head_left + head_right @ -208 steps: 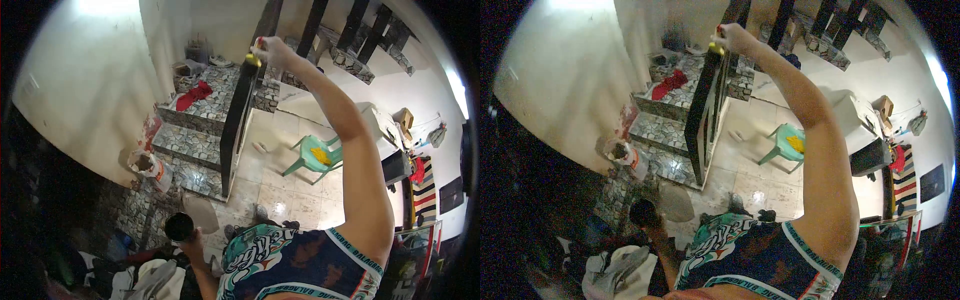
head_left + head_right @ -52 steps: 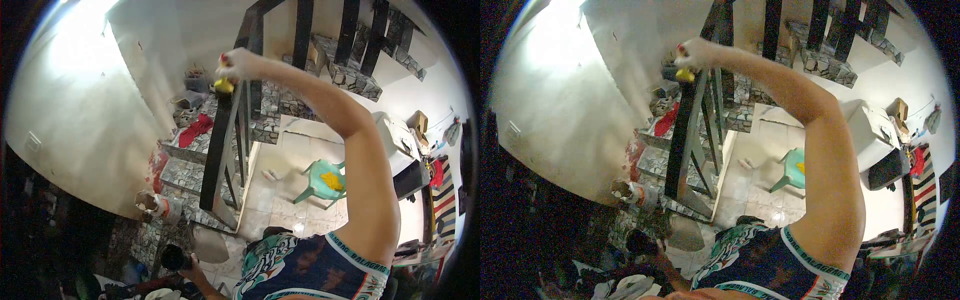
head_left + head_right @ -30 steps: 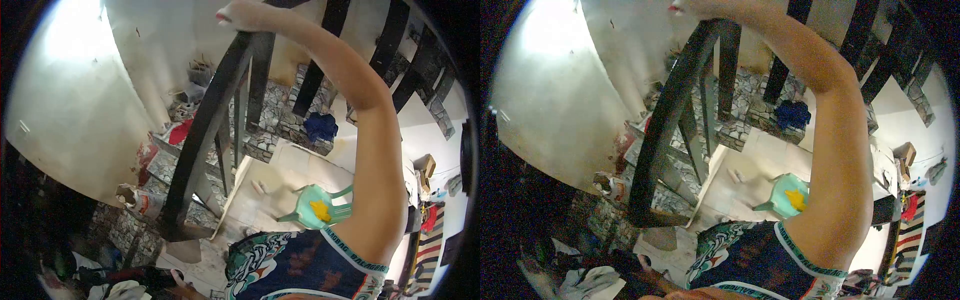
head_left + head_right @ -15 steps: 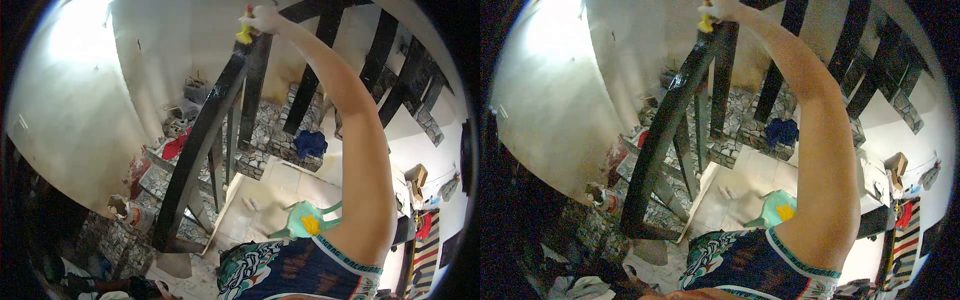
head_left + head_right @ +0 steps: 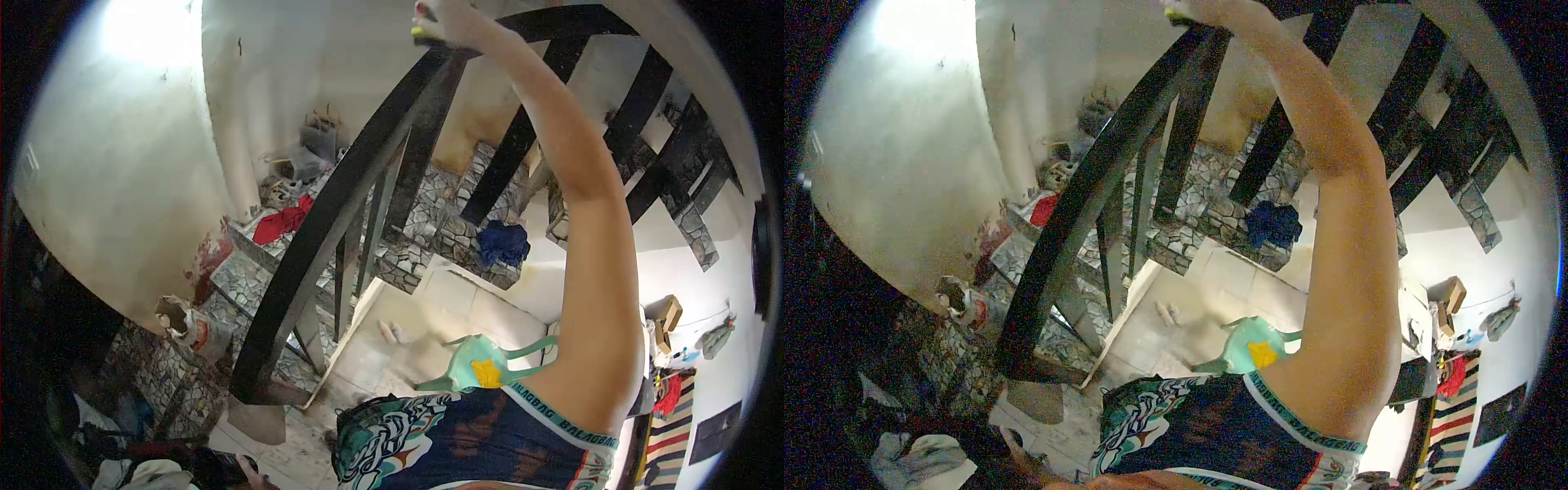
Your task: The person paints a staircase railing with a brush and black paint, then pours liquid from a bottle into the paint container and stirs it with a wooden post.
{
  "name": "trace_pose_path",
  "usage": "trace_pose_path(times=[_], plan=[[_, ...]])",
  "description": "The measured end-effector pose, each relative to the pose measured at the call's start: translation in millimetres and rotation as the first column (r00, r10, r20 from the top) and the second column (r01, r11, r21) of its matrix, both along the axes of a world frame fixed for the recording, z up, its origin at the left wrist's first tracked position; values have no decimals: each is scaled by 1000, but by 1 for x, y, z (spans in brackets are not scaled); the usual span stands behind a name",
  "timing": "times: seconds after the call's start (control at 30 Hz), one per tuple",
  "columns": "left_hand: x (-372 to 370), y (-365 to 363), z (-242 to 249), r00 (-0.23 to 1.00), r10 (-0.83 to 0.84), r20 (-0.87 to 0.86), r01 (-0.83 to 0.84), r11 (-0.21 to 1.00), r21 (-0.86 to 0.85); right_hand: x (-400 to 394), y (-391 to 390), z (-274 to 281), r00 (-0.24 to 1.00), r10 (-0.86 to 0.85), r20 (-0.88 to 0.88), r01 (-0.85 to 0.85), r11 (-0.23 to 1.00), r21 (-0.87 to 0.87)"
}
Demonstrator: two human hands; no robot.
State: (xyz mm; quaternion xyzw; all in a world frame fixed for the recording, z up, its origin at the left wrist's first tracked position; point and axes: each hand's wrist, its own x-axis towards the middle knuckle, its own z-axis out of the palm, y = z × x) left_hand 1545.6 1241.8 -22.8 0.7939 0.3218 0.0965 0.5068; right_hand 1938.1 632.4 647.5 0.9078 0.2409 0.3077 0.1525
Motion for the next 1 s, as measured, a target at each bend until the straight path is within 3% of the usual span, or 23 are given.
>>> trace_pose_path(times=[0.07, 0.2, 0.23, 0.33, 0.37, 0.47, 0.5, 0.6, 0.77, 0.8, 0.9, 1.0], plan=[[-2, 3, -1, 1000, 0, -2, 0, 1000, -2, -3, 3, 12, 999, -35, 7, 33, 987, 159], [-2, 7, -1, 1000, -3, -8, 3, 1000, -3, 25, -27, -19, 995, -95, 19, 96, 995, -41], [-1, 9, -1, 1000, -1, -10, 1, 1000, -1, 26, -26, -31, 997, 70, 44, -66, 995, -78], [-1, 12, -3, 1000, 7, -9, -8, 1000, -10, 10, -10, -19, 1000, -29, -4, 29, 998, -58], [-1, 14, -4, 1000, 2, -7, -2, 1000, -12, 9, -7, -8, 999, 42, 32, -42, 999, 13], [-1, 20, -5, 1000, -10, 2, 10, 1000, -18, 1, -7, 5, 999, 16, -31, -7, 961, 276], [0, 20, -3, 1000, -12, 3, 12, 1000, -18, 6, -16, -3, 1000, -27, -8, 28, 969, 245], [0, 28, -6, 1000, -12, 7, 12, 1000, -18, -4, 2, -47, 1000, 27, -15, -28, 992, -122], [9, 23, -9, 1000, -16, 6, 16, 1000, -23, -75, 95, -106, 950, 206, -234, -230, 970, -80], [13, 22, -8, 1000, -24, 5, 24, 1000, -18, -91, 108, -111, 926, 272, -260, -297, 953, -59], [26, 14, -6, 999, -32, 9, 32, 999, -17, -101, 118, -106, 901, 309, -303, -236, 938, 253], [28, 10, -7, 999, -35, 9, 35, 999, -19, -55, 74, -89, 896, 351, -274, -112, 773, 625]])
